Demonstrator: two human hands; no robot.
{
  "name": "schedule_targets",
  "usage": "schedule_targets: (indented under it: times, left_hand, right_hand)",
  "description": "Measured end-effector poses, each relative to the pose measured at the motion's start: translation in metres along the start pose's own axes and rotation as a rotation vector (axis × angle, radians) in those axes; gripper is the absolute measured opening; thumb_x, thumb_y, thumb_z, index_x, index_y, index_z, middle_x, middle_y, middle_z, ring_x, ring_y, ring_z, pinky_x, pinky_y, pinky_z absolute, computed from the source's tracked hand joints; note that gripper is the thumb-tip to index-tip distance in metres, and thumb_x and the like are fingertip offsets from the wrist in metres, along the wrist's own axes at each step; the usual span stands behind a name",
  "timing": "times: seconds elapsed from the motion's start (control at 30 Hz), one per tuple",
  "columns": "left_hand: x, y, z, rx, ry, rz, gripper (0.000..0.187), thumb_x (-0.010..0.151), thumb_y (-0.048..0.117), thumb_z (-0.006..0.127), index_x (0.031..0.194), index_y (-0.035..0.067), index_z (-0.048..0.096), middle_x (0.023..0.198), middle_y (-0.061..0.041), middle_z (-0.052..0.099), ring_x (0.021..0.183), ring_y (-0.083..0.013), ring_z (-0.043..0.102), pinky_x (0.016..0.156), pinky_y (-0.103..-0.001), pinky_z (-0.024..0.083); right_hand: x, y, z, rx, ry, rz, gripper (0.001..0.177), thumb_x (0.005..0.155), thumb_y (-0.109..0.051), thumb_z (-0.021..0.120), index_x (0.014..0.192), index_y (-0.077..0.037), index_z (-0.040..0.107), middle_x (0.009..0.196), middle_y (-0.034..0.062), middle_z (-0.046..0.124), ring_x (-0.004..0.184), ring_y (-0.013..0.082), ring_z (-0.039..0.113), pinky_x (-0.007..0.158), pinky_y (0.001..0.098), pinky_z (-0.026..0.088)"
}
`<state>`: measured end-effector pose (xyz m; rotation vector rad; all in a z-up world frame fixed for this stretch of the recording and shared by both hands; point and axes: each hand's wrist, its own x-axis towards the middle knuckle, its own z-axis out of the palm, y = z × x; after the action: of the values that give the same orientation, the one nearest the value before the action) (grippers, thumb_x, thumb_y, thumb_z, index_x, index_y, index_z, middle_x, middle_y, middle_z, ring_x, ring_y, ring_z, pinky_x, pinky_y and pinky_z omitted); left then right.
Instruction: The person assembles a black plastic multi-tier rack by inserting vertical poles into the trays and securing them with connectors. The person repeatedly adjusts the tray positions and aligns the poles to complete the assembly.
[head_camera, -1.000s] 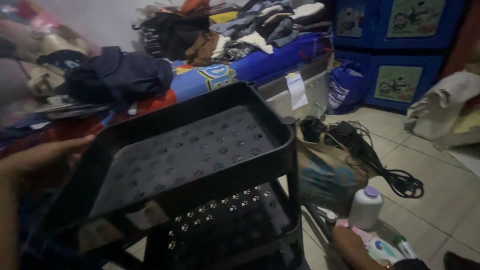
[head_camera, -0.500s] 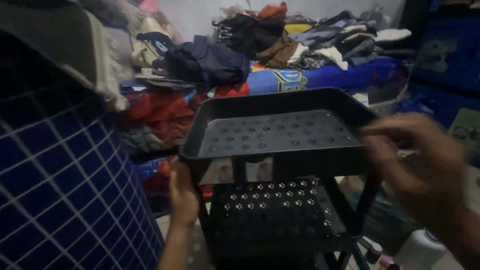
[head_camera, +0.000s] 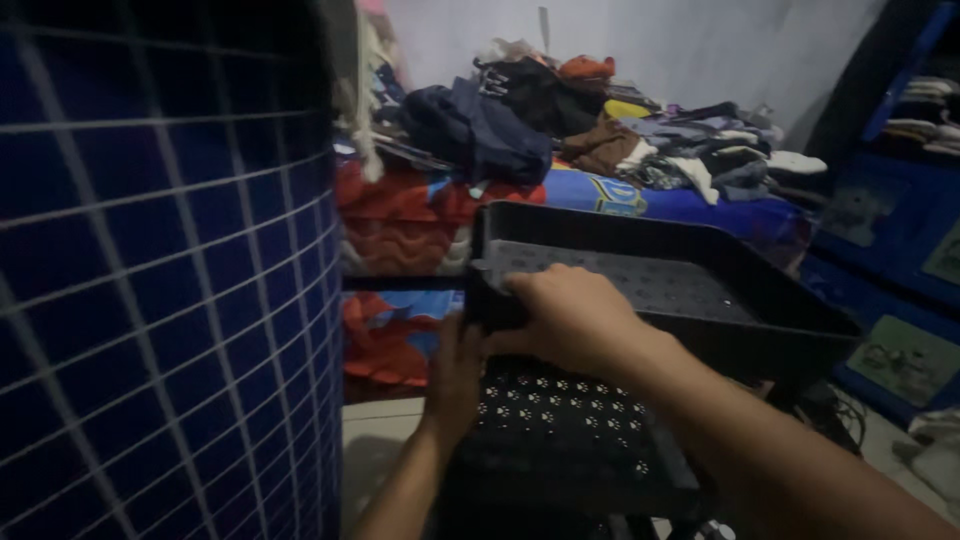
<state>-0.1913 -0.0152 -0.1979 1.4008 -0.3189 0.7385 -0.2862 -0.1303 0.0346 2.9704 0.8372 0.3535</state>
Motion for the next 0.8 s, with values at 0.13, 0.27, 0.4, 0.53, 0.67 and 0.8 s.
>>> schedule_targets:
  times: [0.13, 0.27, 0.4, 0.53, 0.67, 0.8]
  left_hand:
    - [0.0, 0.014, -0.001, 0.103, 0.064, 0.061, 0.039, 0.104, 0.03, 0.051, 0.131, 0.003, 0.056, 0.077, -0.006, 0.062, 0.07, -0.0177, 0.06, 0.064, -0.033, 0.049]
    - [-0.001, 0.029, 0.0, 0.119, 0.106, 0.152, 0.033, 0.104, 0.032, 0.051, 0.12, 0.005, 0.061, 0.08, -0.003, 0.066, 0.072, -0.0143, 0.064, 0.064, -0.03, 0.05]
    - [0.0, 0.04, 0.0, 0.09, 0.102, 0.115, 0.029, 0.106, 0.033, 0.051, 0.11, 0.007, 0.064, 0.077, -0.004, 0.065, 0.07, -0.0137, 0.063, 0.064, -0.03, 0.05]
    - [0.004, 0.045, 0.008, 0.013, 0.082, 0.016, 0.032, 0.107, 0.034, 0.049, 0.109, 0.006, 0.064, 0.074, -0.007, 0.061, 0.067, -0.0145, 0.057, 0.061, -0.032, 0.046]
    - [0.006, 0.05, 0.009, 0.043, 0.114, 0.021, 0.037, 0.105, 0.037, 0.047, 0.11, 0.006, 0.066, 0.073, -0.003, 0.067, 0.063, -0.013, 0.062, 0.059, -0.031, 0.048]
    - [0.008, 0.059, 0.008, 0.122, 0.09, -0.075, 0.04, 0.105, 0.039, 0.048, 0.102, 0.005, 0.067, 0.068, -0.005, 0.063, 0.059, -0.0148, 0.059, 0.055, -0.032, 0.045]
  right_hand:
    - [0.003, -0.001, 0.009, 0.017, 0.001, 0.072, 0.051, 0.074, -0.057, 0.077, 0.103, -0.016, 0.078, 0.09, 0.0102, 0.078, 0.086, 0.0281, 0.076, 0.081, 0.043, 0.06]
    - [-0.001, -0.002, 0.01, 0.04, 0.094, 0.065, 0.049, 0.073, -0.057, 0.078, 0.098, -0.014, 0.08, 0.088, 0.0114, 0.078, 0.085, 0.0301, 0.075, 0.081, 0.0434, 0.059]
    - [0.0, -0.006, 0.005, 0.064, 0.14, 0.044, 0.049, 0.07, -0.055, 0.081, 0.099, -0.015, 0.081, 0.087, 0.0117, 0.077, 0.083, 0.0307, 0.074, 0.077, 0.0445, 0.058]
    - [0.003, -0.001, -0.004, 0.063, 0.077, 0.088, 0.048, 0.072, -0.054, 0.081, 0.092, -0.011, 0.08, 0.081, 0.0112, 0.078, 0.076, 0.0283, 0.077, 0.074, 0.0419, 0.059]
    - [0.004, -0.002, -0.009, 0.102, 0.072, 0.076, 0.045, 0.071, -0.051, 0.082, 0.093, -0.011, 0.081, 0.079, 0.0101, 0.079, 0.069, 0.0258, 0.077, 0.069, 0.0398, 0.06]
    - [0.002, -0.003, -0.011, 0.107, 0.048, 0.108, 0.044, 0.072, -0.051, 0.083, 0.094, -0.012, 0.081, 0.077, 0.0105, 0.079, 0.066, 0.0249, 0.077, 0.068, 0.0397, 0.06]
